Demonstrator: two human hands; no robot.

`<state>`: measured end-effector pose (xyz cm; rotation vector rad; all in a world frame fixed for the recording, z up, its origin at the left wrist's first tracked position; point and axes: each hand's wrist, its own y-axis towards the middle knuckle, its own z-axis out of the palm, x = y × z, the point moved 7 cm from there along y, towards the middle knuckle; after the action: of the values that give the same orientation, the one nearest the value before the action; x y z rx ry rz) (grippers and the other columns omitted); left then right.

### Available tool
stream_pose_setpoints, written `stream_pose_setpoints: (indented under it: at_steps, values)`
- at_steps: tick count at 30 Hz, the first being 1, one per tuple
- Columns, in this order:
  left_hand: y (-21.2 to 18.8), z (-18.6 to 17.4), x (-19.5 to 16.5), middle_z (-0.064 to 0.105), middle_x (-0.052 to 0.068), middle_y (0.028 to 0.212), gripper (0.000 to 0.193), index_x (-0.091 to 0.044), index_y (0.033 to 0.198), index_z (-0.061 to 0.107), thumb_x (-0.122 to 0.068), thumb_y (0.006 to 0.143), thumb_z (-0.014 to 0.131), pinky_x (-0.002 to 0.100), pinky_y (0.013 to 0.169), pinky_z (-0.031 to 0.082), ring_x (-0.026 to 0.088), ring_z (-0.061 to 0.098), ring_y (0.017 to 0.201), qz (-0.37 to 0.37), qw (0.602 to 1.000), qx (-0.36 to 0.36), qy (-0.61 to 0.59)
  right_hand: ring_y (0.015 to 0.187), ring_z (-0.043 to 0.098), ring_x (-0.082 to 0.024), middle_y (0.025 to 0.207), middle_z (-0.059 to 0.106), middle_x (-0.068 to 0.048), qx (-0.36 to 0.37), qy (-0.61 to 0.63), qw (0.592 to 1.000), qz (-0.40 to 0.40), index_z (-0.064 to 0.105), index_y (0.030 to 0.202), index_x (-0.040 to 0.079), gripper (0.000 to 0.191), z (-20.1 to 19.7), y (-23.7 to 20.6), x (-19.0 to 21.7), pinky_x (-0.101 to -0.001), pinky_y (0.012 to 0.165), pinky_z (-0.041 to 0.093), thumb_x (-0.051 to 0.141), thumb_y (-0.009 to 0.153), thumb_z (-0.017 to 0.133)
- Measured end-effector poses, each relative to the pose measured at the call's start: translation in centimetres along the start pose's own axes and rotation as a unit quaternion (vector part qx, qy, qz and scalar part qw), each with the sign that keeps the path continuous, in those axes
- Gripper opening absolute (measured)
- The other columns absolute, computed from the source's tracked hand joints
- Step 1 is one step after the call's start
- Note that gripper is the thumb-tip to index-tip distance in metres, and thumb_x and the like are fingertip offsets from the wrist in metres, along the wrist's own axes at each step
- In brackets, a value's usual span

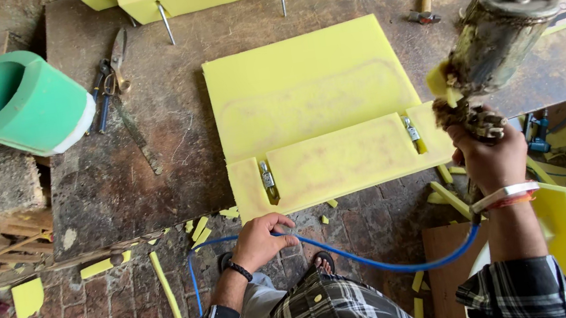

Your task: The person aligns a yellow foam sheet over a wooden board with metal clips, then uses a pneumatic spray gun to apply adhesive to the foam edges. The person presses the foam onto the board and repeats the process with a second foam piece.

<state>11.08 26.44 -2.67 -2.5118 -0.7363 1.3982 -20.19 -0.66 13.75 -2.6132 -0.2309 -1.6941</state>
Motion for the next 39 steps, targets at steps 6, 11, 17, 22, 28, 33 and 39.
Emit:
stream_pose_setpoints:
  at_steps: [6,11,17,22,28,33,39]
  values:
    - [0.4,1.8,-1.1,0.077,-0.001,0.081,0.037,-0.023,0.106,0.079,-0.033,0.072,0.091,0.034,0.067,0.056,0.014,0.072,0.076,0.004,0.998,0.058,0.012,0.058,0.064,-0.013,0.08,0.07,-0.007,0.093,0.078,0.992,0.027,0.072,0.106,-0.003,0.02,0.3,0.3,-0.5,-0.0304,0.051,0.052,0.008,0.091,0.078]
    - [0.6,1.3,-1.5,0.075,-0.002,0.084,0.039,-0.022,0.104,0.08,-0.035,0.07,0.092,0.035,0.067,0.056,0.015,0.07,0.077,0.002,0.999,0.023,0.03,0.06,0.063,-0.011,0.087,0.074,-0.005,-0.016,-0.054,0.998,0.014,0.074,0.121,0.005,0.028,-1.2,0.9,0.2,-0.0286,0.053,0.051,0.011,0.094,0.078]
    - [0.5,0.7,-1.2,0.076,-0.003,0.082,0.036,-0.023,0.102,0.081,-0.035,0.07,0.092,0.034,0.067,0.055,0.014,0.071,0.076,-0.002,1.0,0.002,0.02,0.062,0.062,-0.011,0.085,0.071,-0.005,0.02,0.053,0.997,-0.055,0.072,0.119,0.002,0.022,-0.7,1.6,0.5,-0.0271,0.056,0.05,0.011,0.099,0.077]
    - [0.2,0.1,-1.2,0.075,-0.001,0.08,0.035,-0.021,0.101,0.08,-0.031,0.069,0.093,0.034,0.066,0.056,0.014,0.071,0.075,0.014,1.0,-0.005,0.003,0.06,0.065,-0.013,0.08,0.07,-0.003,0.058,0.073,0.995,-0.033,0.07,0.11,0.002,0.018,0.1,1.6,0.3,-0.029,0.054,0.054,0.01,0.095,0.077]
    - [-0.7,-0.1,-1.0,0.074,-0.002,0.077,0.036,-0.02,0.104,0.079,-0.029,0.071,0.091,0.034,0.065,0.055,0.013,0.07,0.072,0.002,1.0,0.004,-0.004,0.059,0.065,-0.013,0.077,0.071,-0.005,0.078,0.013,0.997,0.016,0.072,0.109,0.006,0.016,1.3,0.7,0.7,-0.0298,0.054,0.053,0.012,0.095,0.075]
    - [-1.2,-0.8,0.1,0.073,-0.002,0.077,0.038,-0.019,0.106,0.079,-0.028,0.072,0.092,0.034,0.065,0.054,0.012,0.069,0.071,-0.017,1.0,0.004,0.004,0.059,0.065,-0.014,0.079,0.071,-0.007,0.113,0.01,0.993,-0.018,0.07,0.11,0.002,0.019,3.8,-0.1,1.4,-0.0293,0.053,0.051,0.01,0.094,0.075]
    - [-2.9,-3.0,2.3,0.072,-0.002,0.076,0.041,-0.017,0.103,0.079,-0.023,0.066,0.096,0.031,0.063,0.055,0.011,0.067,0.07,-0.028,0.998,-0.054,-0.033,0.062,0.066,-0.018,0.082,0.071,-0.013,0.145,0.021,0.989,-0.028,0.069,0.12,-0.001,0.027,7.3,-0.3,3.0,-0.0313,0.055,0.052,0.007,0.094,0.075]
